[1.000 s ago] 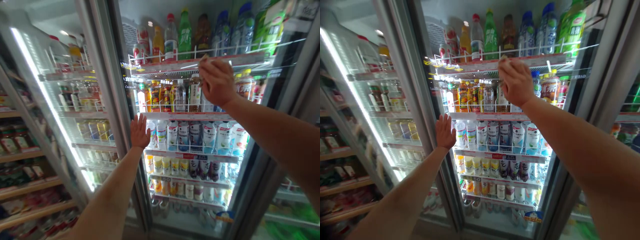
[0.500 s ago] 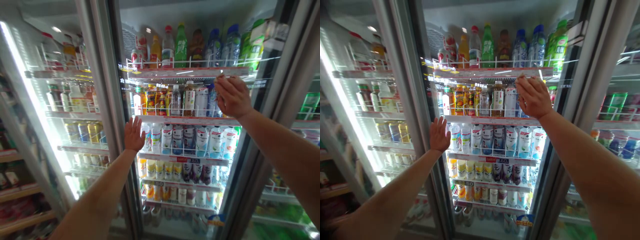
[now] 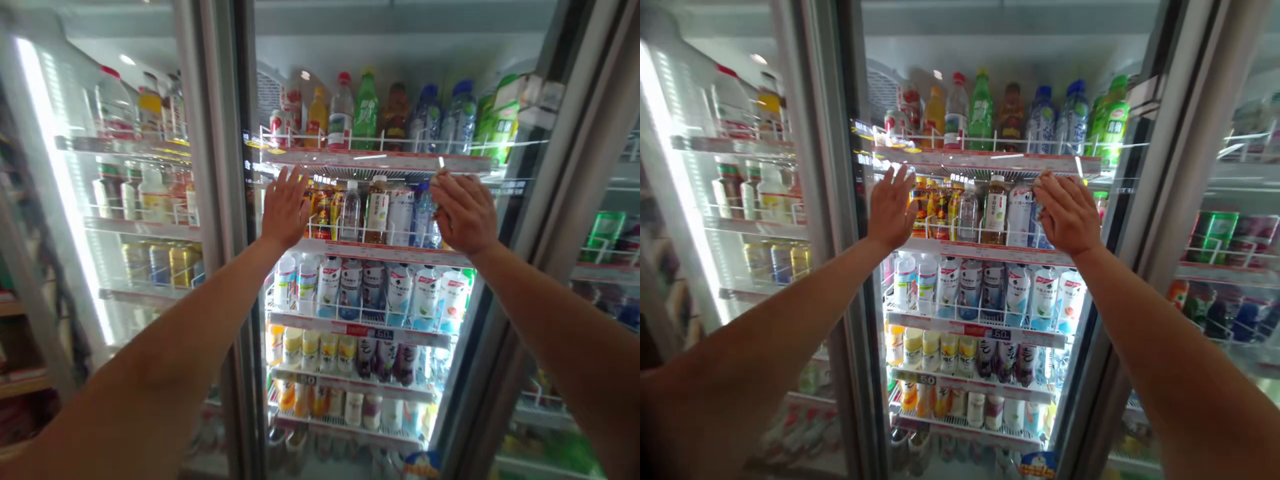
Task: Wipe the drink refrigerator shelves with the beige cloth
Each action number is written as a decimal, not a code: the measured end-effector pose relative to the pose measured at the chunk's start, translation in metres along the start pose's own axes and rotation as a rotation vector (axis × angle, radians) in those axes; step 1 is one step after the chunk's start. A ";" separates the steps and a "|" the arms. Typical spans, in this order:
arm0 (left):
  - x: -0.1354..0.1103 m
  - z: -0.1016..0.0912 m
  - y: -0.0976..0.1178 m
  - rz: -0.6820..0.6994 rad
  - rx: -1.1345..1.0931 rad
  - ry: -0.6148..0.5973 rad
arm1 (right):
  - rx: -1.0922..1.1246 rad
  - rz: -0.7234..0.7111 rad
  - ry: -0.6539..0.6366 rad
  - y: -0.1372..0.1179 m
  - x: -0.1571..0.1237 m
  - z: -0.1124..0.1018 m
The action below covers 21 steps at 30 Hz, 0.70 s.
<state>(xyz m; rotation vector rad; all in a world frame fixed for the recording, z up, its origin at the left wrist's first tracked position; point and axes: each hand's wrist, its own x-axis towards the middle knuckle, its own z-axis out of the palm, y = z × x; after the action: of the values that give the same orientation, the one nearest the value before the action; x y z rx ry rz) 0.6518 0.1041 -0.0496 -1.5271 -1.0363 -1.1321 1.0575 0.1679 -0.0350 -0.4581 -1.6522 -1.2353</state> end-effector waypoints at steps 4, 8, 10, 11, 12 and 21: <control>-0.001 0.009 0.008 -0.047 -0.028 -0.008 | -0.095 0.396 0.414 0.016 -0.006 0.016; -0.005 0.008 0.008 -0.062 -0.072 -0.014 | -0.041 0.257 0.330 0.004 -0.003 0.013; -0.004 0.007 0.008 -0.071 -0.095 -0.019 | 0.080 0.005 0.018 -0.012 0.007 0.004; -0.003 0.006 0.008 -0.074 -0.106 -0.021 | 0.140 -0.110 -0.123 -0.019 0.014 0.001; -0.002 0.006 0.009 -0.077 -0.115 -0.022 | 0.182 -0.184 -0.223 -0.025 0.023 0.000; -0.002 0.006 0.010 -0.054 -0.088 -0.012 | 0.108 0.010 -0.076 -0.047 0.090 0.040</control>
<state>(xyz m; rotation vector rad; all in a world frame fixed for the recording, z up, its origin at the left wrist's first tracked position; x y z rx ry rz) 0.6620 0.1082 -0.0544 -1.5851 -1.0540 -1.2213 0.9630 0.1622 0.0188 -0.4507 -1.7699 -1.1268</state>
